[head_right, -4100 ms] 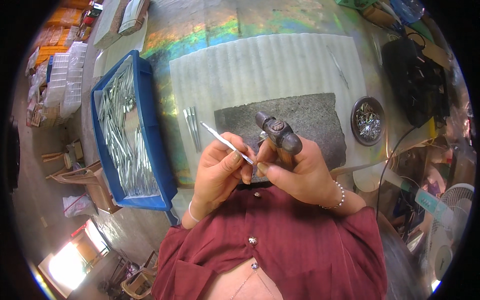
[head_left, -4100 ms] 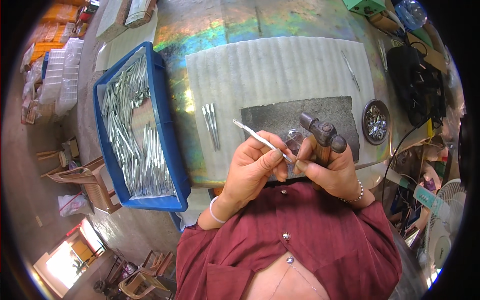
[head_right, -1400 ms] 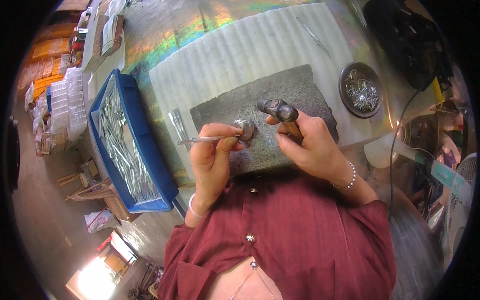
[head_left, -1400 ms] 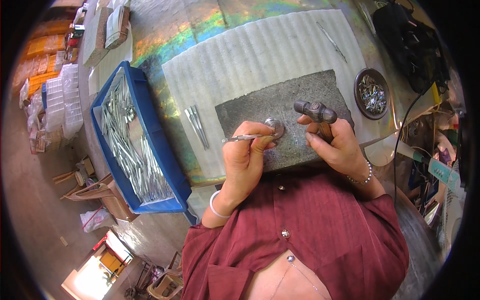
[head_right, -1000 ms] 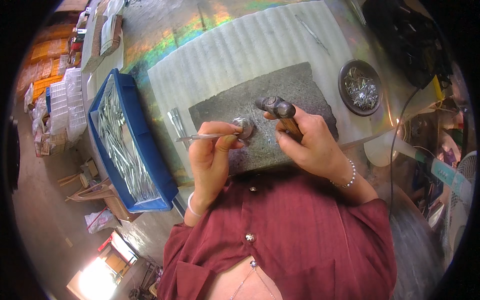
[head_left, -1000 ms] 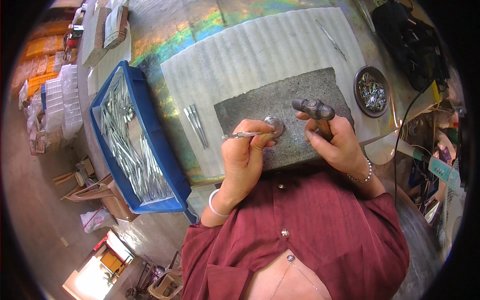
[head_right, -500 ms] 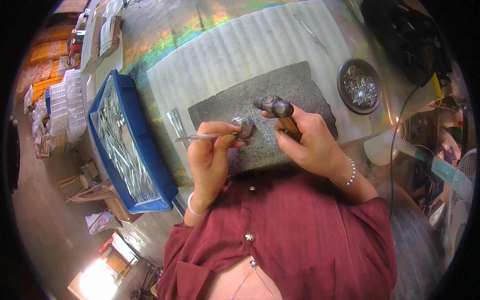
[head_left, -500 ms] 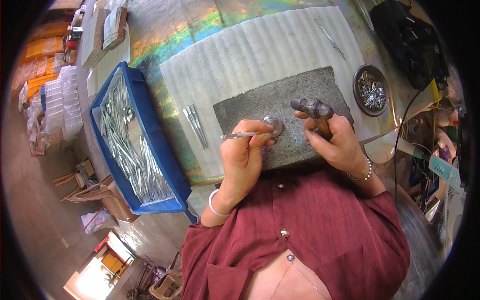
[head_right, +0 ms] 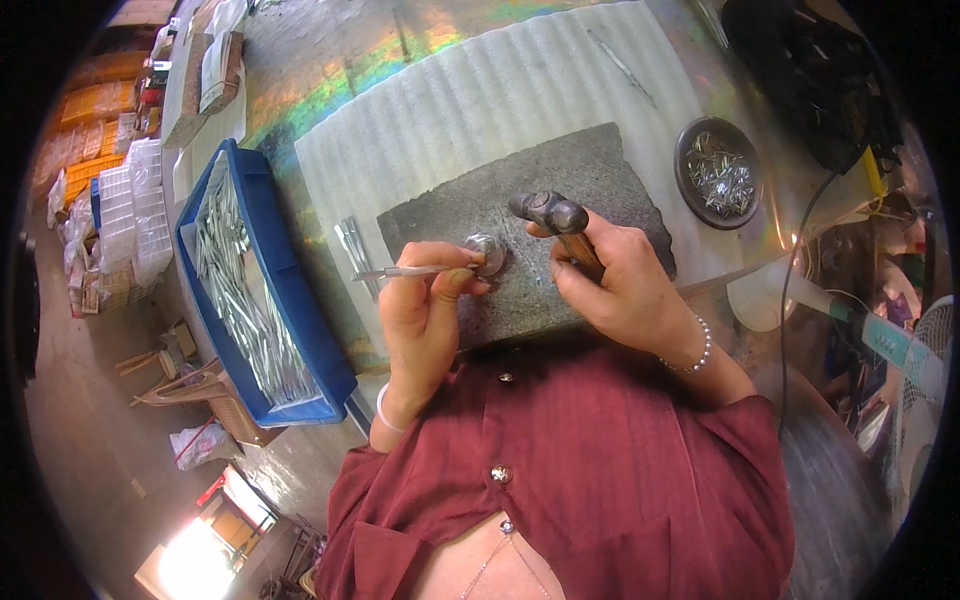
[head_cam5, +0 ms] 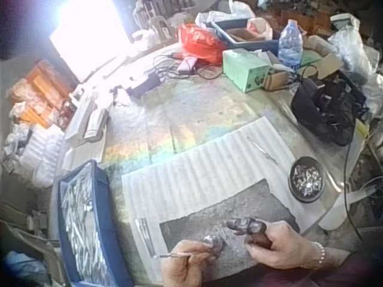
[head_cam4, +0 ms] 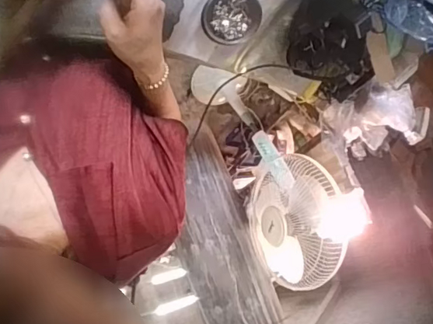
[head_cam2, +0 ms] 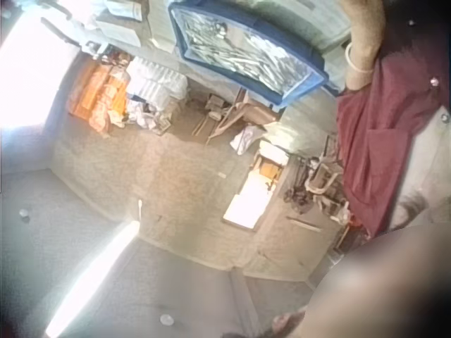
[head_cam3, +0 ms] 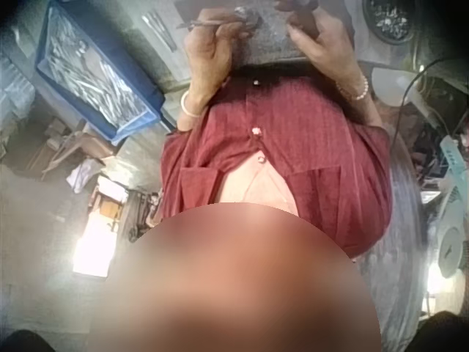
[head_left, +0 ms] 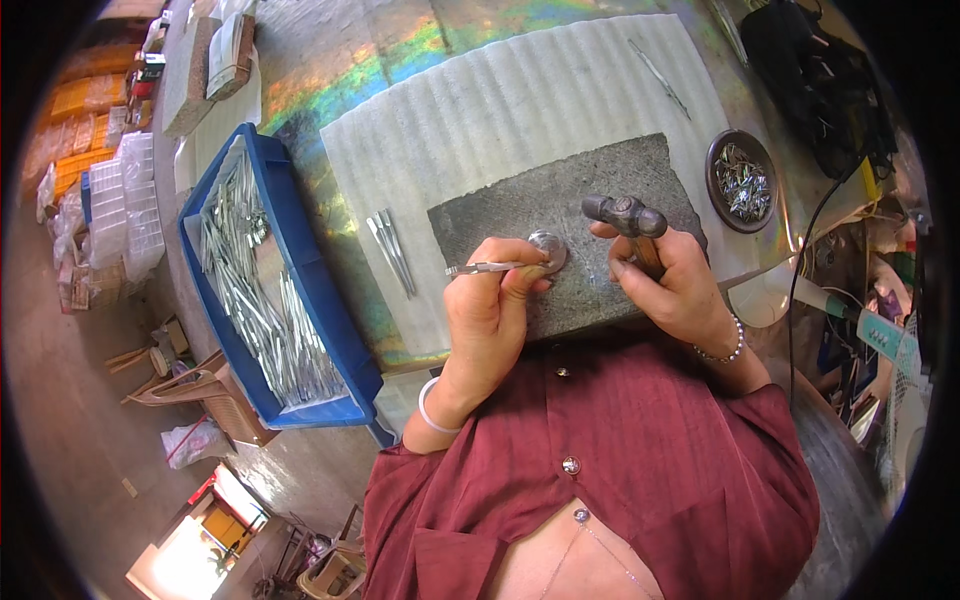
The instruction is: Manually shaping thin metal strips by hammering them against a stone block on a workbench.
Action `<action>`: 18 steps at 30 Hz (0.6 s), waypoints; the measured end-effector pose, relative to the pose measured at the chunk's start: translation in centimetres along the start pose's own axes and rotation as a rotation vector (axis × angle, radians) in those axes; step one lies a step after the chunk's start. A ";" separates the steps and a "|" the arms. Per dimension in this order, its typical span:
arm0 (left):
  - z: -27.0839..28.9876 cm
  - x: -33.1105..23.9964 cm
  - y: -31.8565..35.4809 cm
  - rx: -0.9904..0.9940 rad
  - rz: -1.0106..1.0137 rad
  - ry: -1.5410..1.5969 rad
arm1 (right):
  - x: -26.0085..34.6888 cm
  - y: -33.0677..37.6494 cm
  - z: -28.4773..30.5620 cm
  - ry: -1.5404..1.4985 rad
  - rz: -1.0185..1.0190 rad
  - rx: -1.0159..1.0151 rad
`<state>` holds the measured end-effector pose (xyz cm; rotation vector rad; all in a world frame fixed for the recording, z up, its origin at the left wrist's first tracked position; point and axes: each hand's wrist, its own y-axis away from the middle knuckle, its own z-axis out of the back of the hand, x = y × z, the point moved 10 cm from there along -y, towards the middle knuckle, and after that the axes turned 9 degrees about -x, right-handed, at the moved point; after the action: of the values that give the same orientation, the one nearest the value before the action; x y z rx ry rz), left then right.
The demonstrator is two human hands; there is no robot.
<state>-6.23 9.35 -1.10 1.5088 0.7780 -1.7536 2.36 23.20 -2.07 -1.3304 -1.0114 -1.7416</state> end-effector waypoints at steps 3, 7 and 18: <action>0.1 -0.1 -0.1 -0.047 -0.019 0.020 | 0.1 0.0 0.0 0.016 0.016 -0.008; 0.4 -0.6 -0.4 -0.109 -0.027 0.039 | 0.2 0.0 0.1 0.020 0.037 -0.023; -1.2 -4.2 0.1 -0.017 -0.386 -0.429 | -0.2 0.3 -0.1 -0.123 -0.046 0.005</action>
<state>-5.11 10.76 2.90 0.9538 0.8912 -2.2451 2.66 23.02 -2.18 -1.4367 -1.1213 -1.7065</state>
